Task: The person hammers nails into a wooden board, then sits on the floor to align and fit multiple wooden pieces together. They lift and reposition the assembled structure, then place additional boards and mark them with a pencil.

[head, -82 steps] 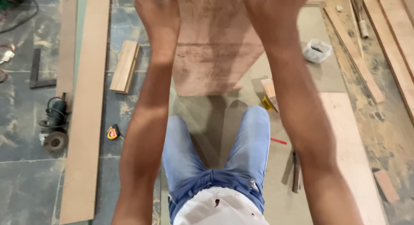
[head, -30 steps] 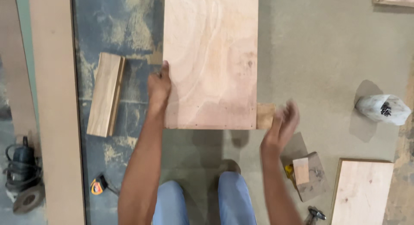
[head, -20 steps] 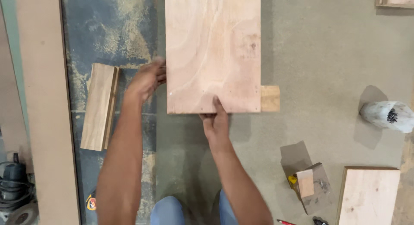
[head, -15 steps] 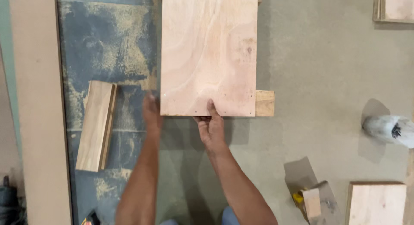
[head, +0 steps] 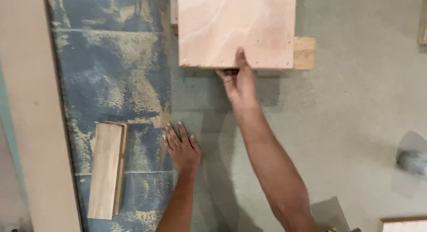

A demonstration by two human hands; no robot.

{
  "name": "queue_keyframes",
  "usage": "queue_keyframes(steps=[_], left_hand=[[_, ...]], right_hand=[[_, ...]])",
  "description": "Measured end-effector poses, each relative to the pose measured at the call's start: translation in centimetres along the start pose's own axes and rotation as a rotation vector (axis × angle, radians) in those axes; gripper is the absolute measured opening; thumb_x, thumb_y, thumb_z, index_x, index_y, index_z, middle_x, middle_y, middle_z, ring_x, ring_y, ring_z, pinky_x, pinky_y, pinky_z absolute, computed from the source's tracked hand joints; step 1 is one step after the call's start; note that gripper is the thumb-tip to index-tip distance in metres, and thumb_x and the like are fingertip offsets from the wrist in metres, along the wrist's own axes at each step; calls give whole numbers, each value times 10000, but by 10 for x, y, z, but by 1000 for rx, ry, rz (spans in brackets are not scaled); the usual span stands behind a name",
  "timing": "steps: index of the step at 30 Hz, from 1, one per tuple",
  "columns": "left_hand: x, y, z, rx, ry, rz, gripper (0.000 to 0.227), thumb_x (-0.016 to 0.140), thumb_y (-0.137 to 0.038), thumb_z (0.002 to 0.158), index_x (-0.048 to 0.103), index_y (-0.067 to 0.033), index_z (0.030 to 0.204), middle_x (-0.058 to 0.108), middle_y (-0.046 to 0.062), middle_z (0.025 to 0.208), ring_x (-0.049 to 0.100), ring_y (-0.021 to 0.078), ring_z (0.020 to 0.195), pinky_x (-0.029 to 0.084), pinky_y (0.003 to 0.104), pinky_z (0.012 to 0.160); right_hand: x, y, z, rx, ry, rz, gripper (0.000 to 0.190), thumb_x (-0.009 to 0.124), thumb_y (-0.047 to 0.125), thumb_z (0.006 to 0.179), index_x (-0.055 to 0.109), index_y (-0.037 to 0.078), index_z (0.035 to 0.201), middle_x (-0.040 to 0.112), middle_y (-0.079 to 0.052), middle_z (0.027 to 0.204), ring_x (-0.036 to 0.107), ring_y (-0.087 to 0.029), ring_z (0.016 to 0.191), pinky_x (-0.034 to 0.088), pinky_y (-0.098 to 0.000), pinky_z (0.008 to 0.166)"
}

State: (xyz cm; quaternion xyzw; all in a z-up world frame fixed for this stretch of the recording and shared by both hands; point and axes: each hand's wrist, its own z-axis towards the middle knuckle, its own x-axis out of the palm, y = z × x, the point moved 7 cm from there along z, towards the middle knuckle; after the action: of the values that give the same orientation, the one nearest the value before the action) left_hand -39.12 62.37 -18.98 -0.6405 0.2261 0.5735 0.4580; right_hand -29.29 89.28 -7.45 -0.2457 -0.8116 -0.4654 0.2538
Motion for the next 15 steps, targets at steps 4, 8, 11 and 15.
queue_keyframes(steps=[4,8,11,15], left_hand=[[1,1,1,-28,74,14,634,306,-384,1067,229,-98,1628,137,260,1671,142,402,1557,134,573,1238],[1,1,2,-39,67,4,627,307,-382,1064,235,-107,1623,153,245,1668,153,387,1559,139,572,1244],[3,1,0,-36,60,12,630,310,-385,1067,234,-103,1624,166,247,1664,173,390,1553,146,569,1246],[4,0,7,-34,64,0,637,333,-380,1055,254,-87,1615,188,263,1656,194,411,1538,155,574,1230]], right_hand=[[19,21,41,14,-58,20,582,601,315,990,459,-72,1400,565,-231,1391,585,-366,1287,478,-552,1080],[43,34,65,4,7,2,608,598,302,984,429,-73,1431,534,-258,1416,560,-398,1304,467,-614,1111],[54,37,78,5,38,-11,622,587,316,984,426,-85,1432,531,-279,1421,560,-411,1306,504,-607,1097],[55,37,81,16,17,-180,571,592,375,982,492,-29,1373,596,-226,1268,668,-351,1146,597,-511,973]])
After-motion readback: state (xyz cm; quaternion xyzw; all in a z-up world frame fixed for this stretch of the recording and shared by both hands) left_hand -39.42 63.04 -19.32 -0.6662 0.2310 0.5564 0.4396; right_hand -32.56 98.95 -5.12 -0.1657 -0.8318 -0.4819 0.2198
